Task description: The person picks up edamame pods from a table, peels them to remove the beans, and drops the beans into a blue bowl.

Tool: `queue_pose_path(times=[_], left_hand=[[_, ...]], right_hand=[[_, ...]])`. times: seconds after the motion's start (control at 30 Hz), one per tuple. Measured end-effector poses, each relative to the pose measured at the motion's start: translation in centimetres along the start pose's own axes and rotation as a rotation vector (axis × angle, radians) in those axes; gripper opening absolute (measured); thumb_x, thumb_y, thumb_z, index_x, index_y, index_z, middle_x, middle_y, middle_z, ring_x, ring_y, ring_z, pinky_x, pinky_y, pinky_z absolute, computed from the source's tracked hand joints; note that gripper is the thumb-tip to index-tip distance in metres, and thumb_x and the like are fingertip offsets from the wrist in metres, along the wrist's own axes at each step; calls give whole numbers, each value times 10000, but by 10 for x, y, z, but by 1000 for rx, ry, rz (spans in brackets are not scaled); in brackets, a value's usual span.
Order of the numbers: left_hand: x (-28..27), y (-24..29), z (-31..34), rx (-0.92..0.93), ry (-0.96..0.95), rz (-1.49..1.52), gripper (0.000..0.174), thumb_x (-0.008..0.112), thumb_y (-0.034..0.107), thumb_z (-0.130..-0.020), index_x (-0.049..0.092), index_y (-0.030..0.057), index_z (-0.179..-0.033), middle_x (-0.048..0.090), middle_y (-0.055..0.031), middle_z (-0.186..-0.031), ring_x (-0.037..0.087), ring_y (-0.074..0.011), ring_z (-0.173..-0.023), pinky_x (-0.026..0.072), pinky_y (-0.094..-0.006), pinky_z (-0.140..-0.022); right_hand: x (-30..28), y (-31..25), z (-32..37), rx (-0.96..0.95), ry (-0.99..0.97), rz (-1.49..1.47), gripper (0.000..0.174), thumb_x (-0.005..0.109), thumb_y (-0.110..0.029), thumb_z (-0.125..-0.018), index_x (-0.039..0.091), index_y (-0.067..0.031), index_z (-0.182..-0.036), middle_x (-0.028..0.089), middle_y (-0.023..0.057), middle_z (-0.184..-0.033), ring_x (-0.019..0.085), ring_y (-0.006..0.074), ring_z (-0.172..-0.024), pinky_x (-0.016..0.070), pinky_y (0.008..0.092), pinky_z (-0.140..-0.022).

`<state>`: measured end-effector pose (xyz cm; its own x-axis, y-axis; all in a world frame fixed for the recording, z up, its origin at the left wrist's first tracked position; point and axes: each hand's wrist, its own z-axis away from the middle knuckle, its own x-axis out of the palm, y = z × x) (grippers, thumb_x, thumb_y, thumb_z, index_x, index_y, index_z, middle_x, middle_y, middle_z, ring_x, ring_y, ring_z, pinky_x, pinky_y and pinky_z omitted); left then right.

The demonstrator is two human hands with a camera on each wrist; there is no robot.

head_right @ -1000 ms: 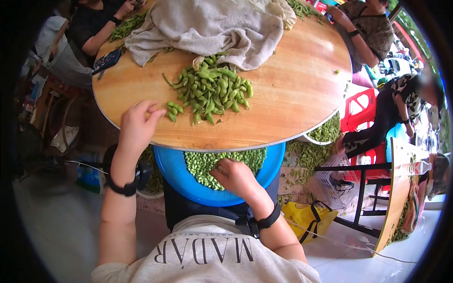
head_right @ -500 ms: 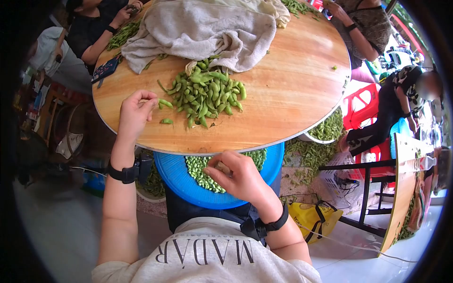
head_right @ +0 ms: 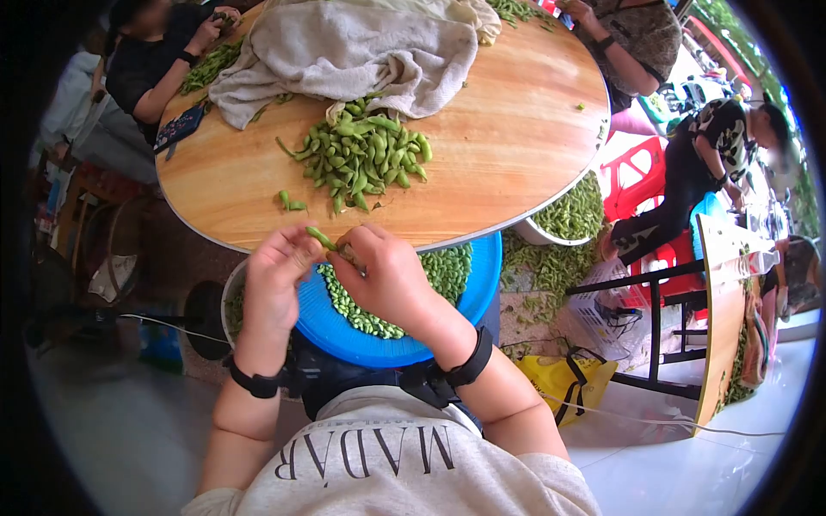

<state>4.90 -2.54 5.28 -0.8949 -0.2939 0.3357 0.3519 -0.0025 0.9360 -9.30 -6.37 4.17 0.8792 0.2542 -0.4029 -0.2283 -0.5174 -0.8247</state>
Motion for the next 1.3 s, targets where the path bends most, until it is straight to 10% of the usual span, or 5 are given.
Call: queue_pose_path(times=[0.3, 0.43, 0.93, 1.13, 1.3], left_hand=[[12, -6, 29, -22, -112, -360, 164, 578, 15, -823, 610, -23, -979, 627, -55, -830, 582, -103, -729, 459, -222, -622], [16, -16, 33, 526, -188, -768, 201, 591, 0, -789, 597, -16, -989, 592, -132, -788, 597, -235, -661, 461, -278, -577], [17, -32, 37, 868, -137, -1102, 163, 618, 8, -747, 579, -13, -904, 557, -108, -747, 575, -270, -618, 460, -343, -520], [20, -49, 34, 726, -76, -798, 108, 522, 16, -838, 570, -25, -925, 563, -100, -721, 544, -201, -576, 421, -278, -502], [19, -49, 39, -125, -66, -171, 170, 470, 129, -900, 579, 3, -866, 516, -18, -619, 407, -59, -464, 277, -175, -412]], right_hand=[[-29, -4, 20, 315, -216, -476, 292, 416, -264, -944, 550, -9, -896, 424, -41, -633, 375, 47, -539, 311, 203, -449], [-25, 1, 27, 511, -218, -690, 364, 402, -332, -943, 530, -19, -806, 421, -30, -587, 363, 43, -510, 296, 193, -445], [-18, 1, 37, 546, -170, -630, 261, 467, -231, -922, 545, 2, -833, 465, -20, -588, 408, 48, -525, 339, 204, -461], [-15, 7, 41, 509, -126, -573, 263, 470, -220, -917, 531, 1, -789, 479, -3, -579, 436, 65, -533, 369, 224, -477], [-15, 15, 52, 443, -153, -500, 258, 476, -221, -914, 521, -7, -776, 485, 10, -578, 446, 77, -536, 375, 234, -479]])
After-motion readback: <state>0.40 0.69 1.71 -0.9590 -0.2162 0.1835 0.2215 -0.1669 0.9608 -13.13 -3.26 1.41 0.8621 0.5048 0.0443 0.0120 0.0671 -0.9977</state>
